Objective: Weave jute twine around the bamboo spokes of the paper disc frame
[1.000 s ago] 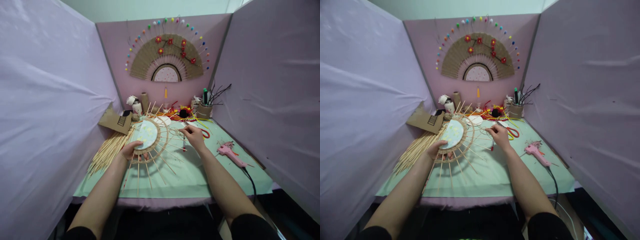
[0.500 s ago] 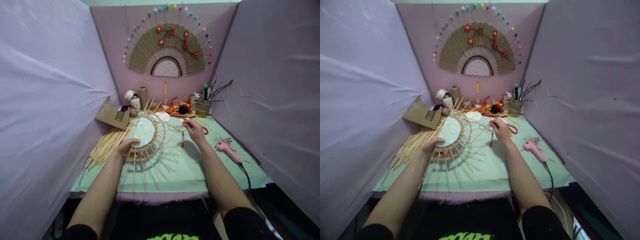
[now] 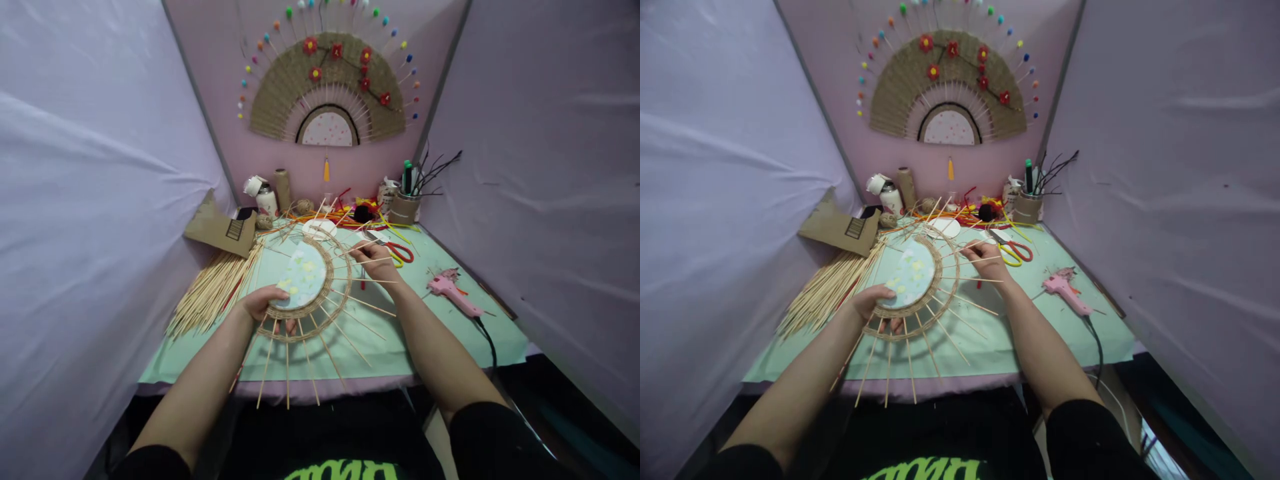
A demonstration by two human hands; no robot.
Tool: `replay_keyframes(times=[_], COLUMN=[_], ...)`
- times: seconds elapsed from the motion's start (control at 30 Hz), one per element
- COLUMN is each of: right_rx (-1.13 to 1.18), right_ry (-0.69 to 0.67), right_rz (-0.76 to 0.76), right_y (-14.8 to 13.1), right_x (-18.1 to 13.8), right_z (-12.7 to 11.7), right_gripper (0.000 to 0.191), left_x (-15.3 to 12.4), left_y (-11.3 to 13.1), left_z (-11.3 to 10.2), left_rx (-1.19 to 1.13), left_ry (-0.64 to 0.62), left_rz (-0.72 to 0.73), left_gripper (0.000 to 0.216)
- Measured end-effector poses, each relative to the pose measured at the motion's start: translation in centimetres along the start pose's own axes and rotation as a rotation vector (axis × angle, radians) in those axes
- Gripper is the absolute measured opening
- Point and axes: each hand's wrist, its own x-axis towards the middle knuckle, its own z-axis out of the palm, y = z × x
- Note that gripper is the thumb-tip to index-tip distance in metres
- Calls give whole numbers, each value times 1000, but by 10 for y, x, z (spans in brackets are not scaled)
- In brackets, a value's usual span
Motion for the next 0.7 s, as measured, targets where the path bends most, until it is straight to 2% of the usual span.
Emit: replay_keyframes(times=[0.37,0.7], right_rx=[-105,-172], right_ry=[217,400], right_rz=[-102,-337], right_y=[-1,7], right_x=[2,8], right_z=[-16,-33], right_gripper=[31,17], left_x=[-5,-6], left_y=[4,2], left_z=[1,-4], left_rx=[27,-9], left_ry=[37,41], left_rz=[60,65], left_gripper=[53,52])
